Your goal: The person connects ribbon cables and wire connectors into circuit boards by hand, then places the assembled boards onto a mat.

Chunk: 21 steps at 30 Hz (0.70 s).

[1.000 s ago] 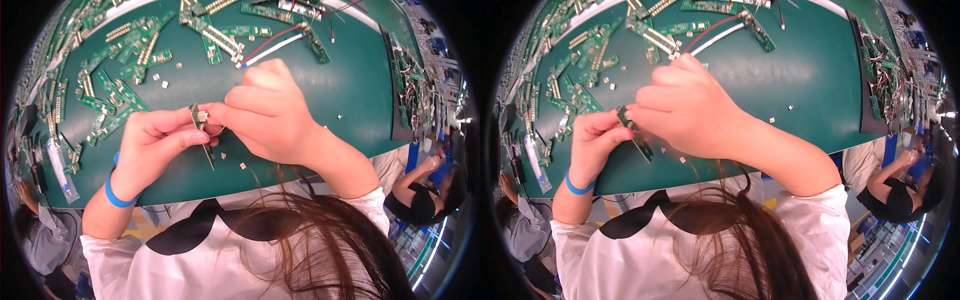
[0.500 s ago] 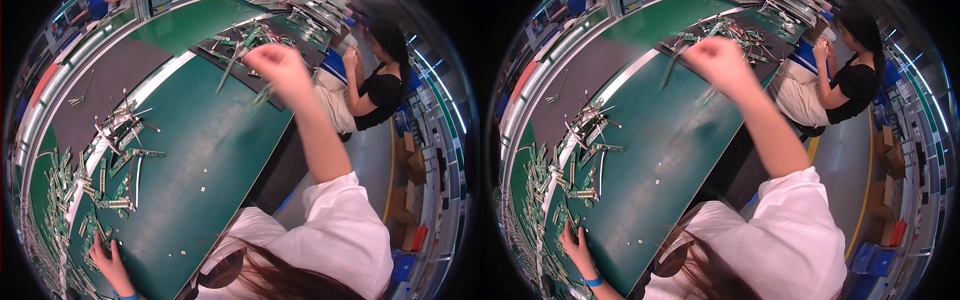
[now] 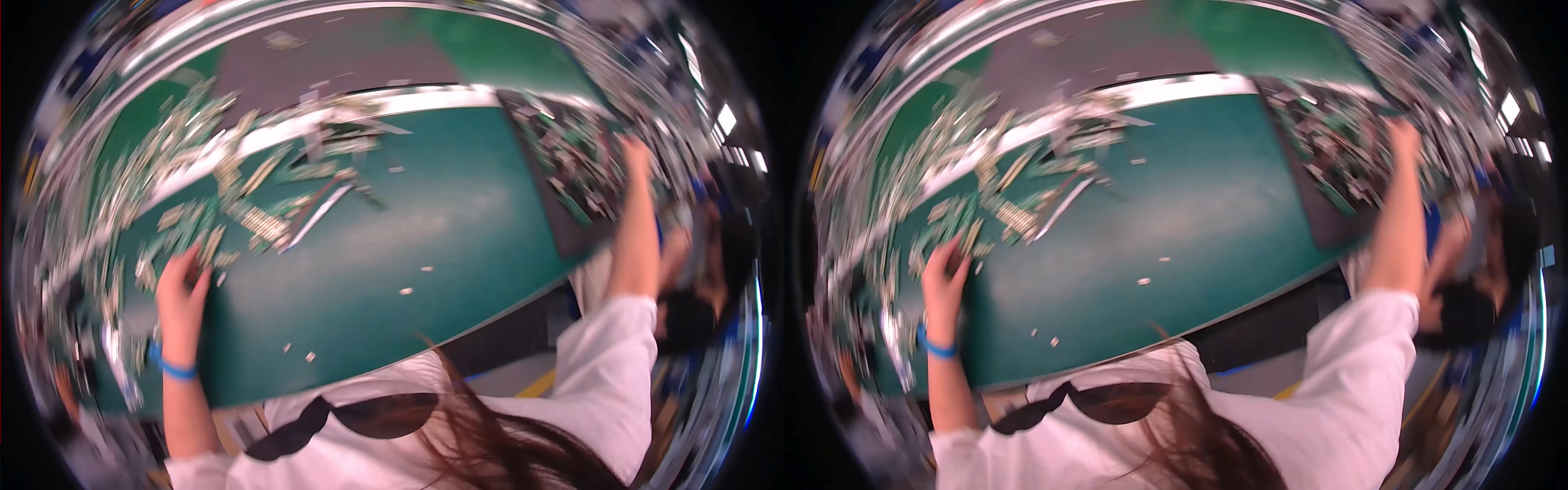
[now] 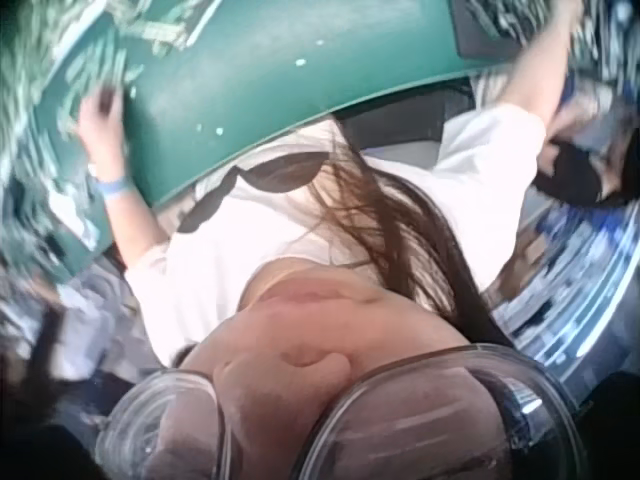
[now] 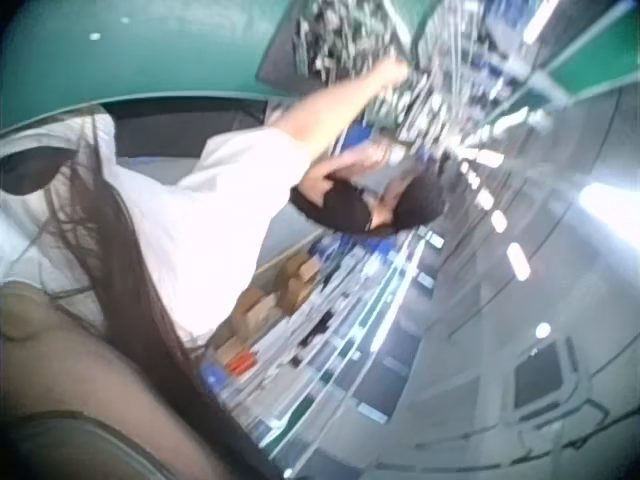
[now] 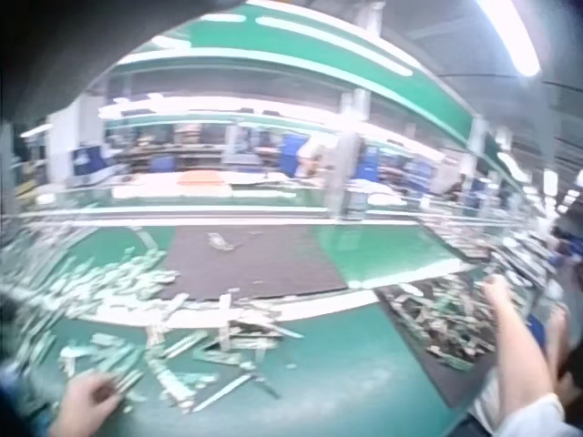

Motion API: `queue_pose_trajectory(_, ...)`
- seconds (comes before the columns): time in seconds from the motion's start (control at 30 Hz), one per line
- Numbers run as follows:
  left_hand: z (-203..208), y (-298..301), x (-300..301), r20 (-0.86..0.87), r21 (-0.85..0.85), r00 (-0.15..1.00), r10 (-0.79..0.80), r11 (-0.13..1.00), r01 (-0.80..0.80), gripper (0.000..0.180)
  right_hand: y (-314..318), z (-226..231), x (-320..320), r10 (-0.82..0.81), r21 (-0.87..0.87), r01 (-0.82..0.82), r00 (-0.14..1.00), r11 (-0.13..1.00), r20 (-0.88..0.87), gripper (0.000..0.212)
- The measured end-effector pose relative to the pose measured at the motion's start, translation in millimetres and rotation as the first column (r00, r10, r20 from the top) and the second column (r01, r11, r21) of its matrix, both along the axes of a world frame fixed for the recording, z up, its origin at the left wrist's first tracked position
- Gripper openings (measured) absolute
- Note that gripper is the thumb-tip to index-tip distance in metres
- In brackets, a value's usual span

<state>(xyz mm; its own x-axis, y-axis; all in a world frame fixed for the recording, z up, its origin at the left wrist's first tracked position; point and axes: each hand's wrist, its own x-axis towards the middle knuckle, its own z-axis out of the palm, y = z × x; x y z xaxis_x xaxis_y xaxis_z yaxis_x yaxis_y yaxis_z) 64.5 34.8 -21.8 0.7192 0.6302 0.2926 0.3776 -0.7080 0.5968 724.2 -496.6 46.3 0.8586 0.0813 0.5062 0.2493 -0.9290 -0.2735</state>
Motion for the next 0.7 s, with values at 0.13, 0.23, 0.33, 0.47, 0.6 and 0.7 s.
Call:
queue_pose_trajectory(0.13, 10, -1, -1, 0.026, -0.139, 0.997, 0.073, 0.988, -0.069, 0.046, -72, -2, 61, -0.091, -0.206, 0.075, 0.993, 0.976, -0.069, 0.040)
queue_pose_trajectory(0.23, 16, -7, -15, 0.028, -0.323, 0.991, 0.130, 0.940, -0.114, 0.051, 34, -2, 0, -0.416, -0.256, 0.407, 0.909, 0.877, 0.017, 0.047)
queue_pose_trajectory(0.33, 15, -4, -17, 0.131, -0.476, 0.981, 0.143, 0.877, -0.064, 0.052, 72, 26, -61, -0.279, -0.025, 0.409, 0.664, 0.912, 0.694, 0.039)
queue_pose_trajectory(0.47, 25, -12, -1, 0.343, -0.358, 0.938, 0.051, 0.930, 0.081, 0.054, 177, 53, -223, 0.317, -0.105, -0.356, 0.610, 0.928, 0.726, 0.027)
queue_pose_trajectory(0.6, 30, -38, -3, 0.430, 0.122, 0.867, -0.253, 0.967, 0.222, 0.051, 274, 32, -389, 0.893, 0.267, -0.906, 0.391, 0.330, 0.223, 0.016)
queue_pose_trajectory(0.7, 45, -40, -10, 0.088, 0.421, 0.838, -0.539, 0.783, 0.459, 0.045, 314, 15, -457, 0.992, 0.778, -0.621, -0.006, 0.098, -0.129, 0.030)
